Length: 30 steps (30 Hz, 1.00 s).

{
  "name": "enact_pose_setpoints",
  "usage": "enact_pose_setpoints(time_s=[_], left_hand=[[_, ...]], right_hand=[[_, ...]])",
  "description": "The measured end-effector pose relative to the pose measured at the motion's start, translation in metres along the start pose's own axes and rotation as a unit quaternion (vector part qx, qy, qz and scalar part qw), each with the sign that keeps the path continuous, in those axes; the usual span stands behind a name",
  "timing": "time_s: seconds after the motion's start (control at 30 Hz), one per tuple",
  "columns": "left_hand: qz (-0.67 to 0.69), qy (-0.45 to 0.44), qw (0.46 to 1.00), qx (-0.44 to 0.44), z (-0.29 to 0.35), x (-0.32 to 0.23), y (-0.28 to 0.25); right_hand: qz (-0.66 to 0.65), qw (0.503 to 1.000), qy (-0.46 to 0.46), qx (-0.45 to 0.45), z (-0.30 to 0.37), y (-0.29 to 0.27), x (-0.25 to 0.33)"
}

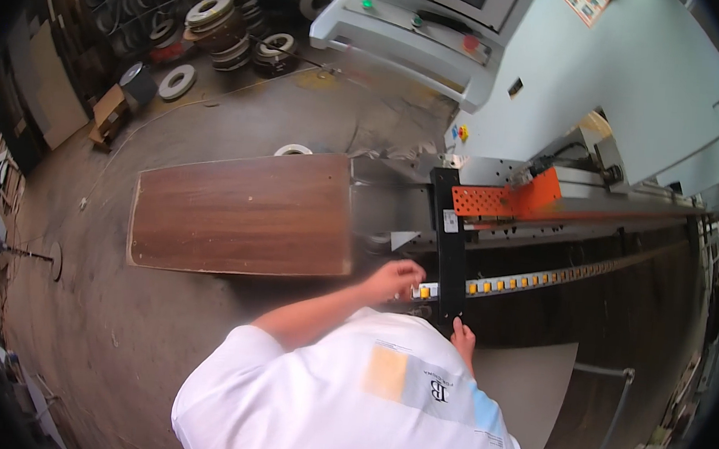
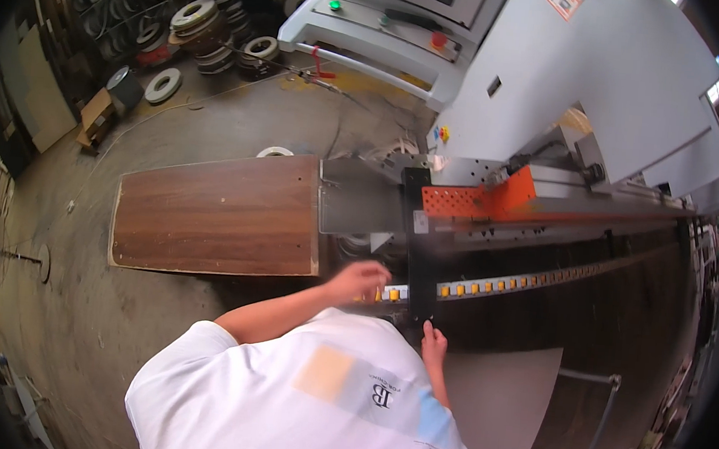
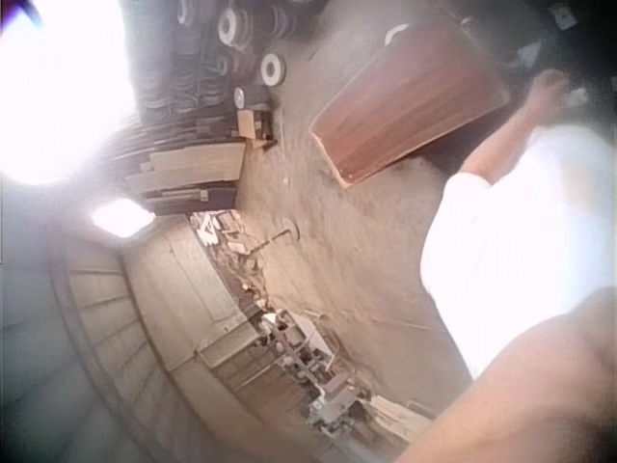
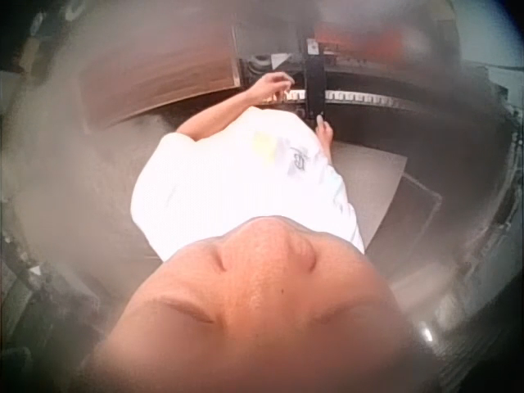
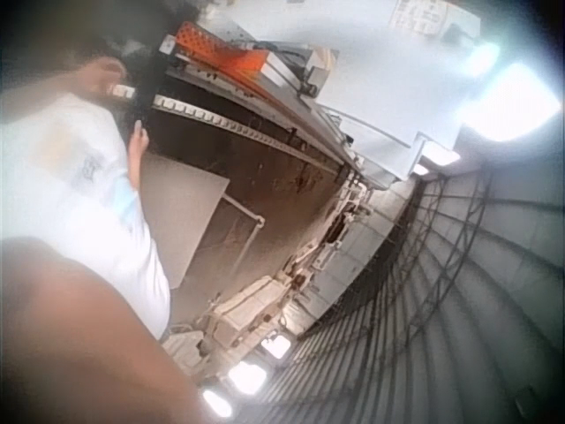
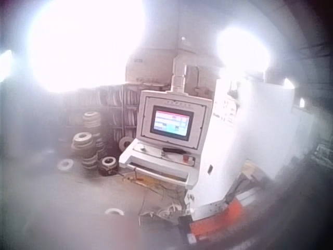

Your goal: The person picks up and examines black panels, then operates a large industrial woodworking machine by interacting with its control panel and feeding a narrow black strip into it. They then retrieve a roll of black tape from a storage area, apply yellow tape to its surface while walking, and then move a white table in the workshop.

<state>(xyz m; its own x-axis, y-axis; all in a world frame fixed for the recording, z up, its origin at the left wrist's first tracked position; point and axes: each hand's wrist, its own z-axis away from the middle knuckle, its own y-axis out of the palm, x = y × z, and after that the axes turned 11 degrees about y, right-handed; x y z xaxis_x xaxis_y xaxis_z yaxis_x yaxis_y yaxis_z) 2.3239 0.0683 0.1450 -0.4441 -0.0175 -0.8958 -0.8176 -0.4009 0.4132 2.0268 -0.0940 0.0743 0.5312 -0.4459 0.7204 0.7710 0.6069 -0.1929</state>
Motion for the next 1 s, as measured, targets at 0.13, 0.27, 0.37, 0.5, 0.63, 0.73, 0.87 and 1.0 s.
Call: enact_pose_setpoints(time_s=[0.13,0.27,0.37,0.5,0.63,0.73,0.87,1.0], left_hand=[[0.526,0.209,0.824,-0.001,-0.023,-0.111,0.011],[0.652,0.313,0.690,0.022,-0.018,-0.204,0.022],[0.706,0.297,0.640,0.055,-0.010,-0.240,0.037],[0.743,0.247,0.613,0.102,-0.006,-0.252,0.060],[0.763,0.212,0.599,0.119,-0.003,-0.258,0.084],[0.761,0.205,0.603,0.120,0.001,-0.258,0.092],[0.774,0.184,0.588,0.147,-0.003,-0.249,0.095],[0.798,0.153,0.564,0.145,0.000,-0.236,0.096]], right_hand=[[0.003,1.000,-0.009,-0.006,-0.006,0.003,-0.001],[0.051,0.996,-0.059,-0.050,-0.004,-0.002,0.006],[-0.009,0.991,-0.109,-0.070,-0.001,-0.009,0.027],[-0.067,0.979,-0.190,0.029,0.045,0.005,0.129],[-0.006,0.939,-0.298,0.170,0.120,0.047,0.237],[0.038,0.901,-0.329,0.281,0.174,0.080,0.300],[0.126,0.852,-0.402,0.310,0.189,0.102,0.328],[0.074,0.880,-0.376,0.281,0.190,0.117,0.321]])
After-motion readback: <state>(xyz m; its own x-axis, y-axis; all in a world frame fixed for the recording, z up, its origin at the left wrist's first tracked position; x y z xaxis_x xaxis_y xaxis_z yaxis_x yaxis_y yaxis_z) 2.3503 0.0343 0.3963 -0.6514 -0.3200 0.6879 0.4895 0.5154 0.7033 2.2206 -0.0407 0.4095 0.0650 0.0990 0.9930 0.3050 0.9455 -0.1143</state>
